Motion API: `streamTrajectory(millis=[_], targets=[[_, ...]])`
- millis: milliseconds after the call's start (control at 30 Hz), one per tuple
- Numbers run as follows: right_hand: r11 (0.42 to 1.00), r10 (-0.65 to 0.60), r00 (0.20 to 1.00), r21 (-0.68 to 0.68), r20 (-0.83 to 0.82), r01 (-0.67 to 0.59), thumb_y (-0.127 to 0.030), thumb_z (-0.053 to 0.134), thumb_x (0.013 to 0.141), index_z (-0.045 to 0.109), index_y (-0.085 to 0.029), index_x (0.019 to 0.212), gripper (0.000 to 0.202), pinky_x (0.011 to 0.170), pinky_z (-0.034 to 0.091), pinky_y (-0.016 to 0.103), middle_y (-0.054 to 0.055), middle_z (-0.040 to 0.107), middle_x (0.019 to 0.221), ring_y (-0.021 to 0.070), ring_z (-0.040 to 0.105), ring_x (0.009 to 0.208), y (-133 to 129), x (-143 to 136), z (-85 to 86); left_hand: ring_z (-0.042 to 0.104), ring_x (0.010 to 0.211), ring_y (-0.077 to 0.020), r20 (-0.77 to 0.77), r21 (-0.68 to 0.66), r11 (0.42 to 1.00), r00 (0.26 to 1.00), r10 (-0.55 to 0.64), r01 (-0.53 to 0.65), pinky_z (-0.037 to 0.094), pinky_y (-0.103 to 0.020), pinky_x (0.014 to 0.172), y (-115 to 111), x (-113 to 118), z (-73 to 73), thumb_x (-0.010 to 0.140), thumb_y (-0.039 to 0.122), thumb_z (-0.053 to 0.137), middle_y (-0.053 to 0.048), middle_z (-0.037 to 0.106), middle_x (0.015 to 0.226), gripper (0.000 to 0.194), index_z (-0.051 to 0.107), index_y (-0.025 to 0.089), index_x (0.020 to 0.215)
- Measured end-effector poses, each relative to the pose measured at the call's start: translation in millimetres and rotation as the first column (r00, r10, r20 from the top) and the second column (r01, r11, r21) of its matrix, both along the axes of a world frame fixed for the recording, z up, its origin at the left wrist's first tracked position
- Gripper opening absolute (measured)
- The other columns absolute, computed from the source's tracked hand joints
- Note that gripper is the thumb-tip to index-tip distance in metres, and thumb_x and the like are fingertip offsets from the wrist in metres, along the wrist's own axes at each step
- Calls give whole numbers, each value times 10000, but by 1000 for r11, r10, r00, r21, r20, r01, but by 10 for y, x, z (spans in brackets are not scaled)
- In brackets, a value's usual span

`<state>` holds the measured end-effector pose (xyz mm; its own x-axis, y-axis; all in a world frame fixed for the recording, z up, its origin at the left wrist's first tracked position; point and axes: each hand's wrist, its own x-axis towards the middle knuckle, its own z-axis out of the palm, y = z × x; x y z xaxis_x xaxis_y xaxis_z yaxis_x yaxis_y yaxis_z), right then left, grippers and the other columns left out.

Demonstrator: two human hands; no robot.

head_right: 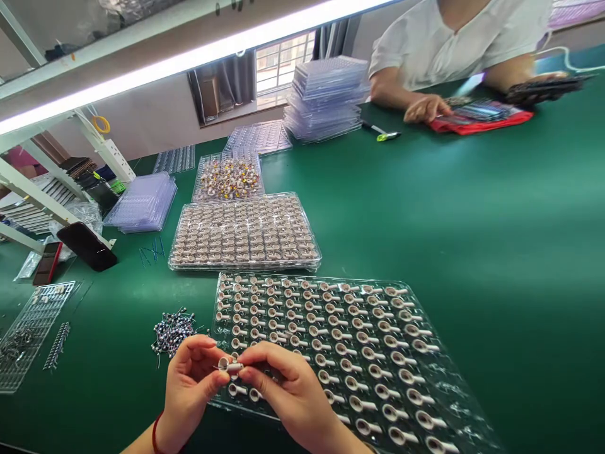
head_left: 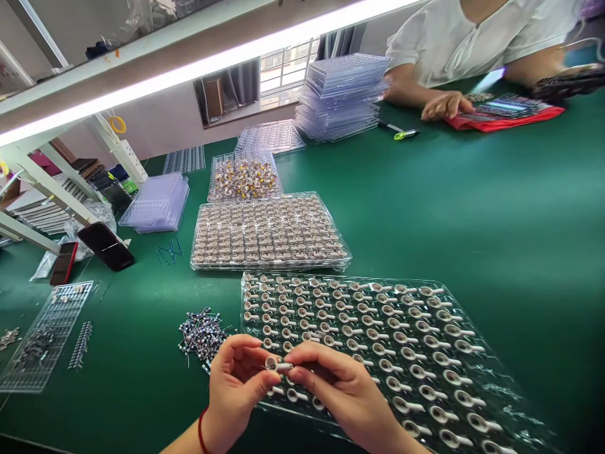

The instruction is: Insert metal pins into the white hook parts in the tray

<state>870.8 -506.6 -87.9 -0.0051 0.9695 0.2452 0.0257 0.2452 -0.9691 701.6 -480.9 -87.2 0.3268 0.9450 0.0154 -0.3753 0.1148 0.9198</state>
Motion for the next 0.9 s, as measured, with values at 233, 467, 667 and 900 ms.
streamTrajectory(millis=[233,467,667,900], targets=[[995,-22,1000,93,17,20,-155,645,857,691,-226,902,96,586,521,180,0,685,726,119,646,632,-11,10,-100,633,520,-89,-11,-263,958,992,-123,115,506,-156,492,60,-30,-32,736,498,732,-11,666,628,391,693,140,889],[967,-30,995,255,95,5,-52,584,869,670,-250,1020,264,656,541,179,12,677,839,116,657,736,14,20,-116,643,483,-104,26,-476,861,982,-190,179,481,-150,451,62,-3,27,693,418,794,-41,694,601,329,716,115,794],[964,-44,988,265,146,3,-76,597,872,652,-229,1054,244,672,549,198,24,663,841,125,650,750,12,26,-115,644,571,-86,-18,-354,922,984,-176,158,518,-174,588,53,-27,23,688,255,817,-36,726,685,213,751,139,854],[960,-38,990,279,133,0,-58,592,864,648,-228,1019,237,647,548,203,23,663,829,128,641,731,23,23,-101,647,635,-83,-76,-324,932,977,-197,163,511,-167,633,32,-67,46,683,226,819,-23,738,745,175,757,164,834]])
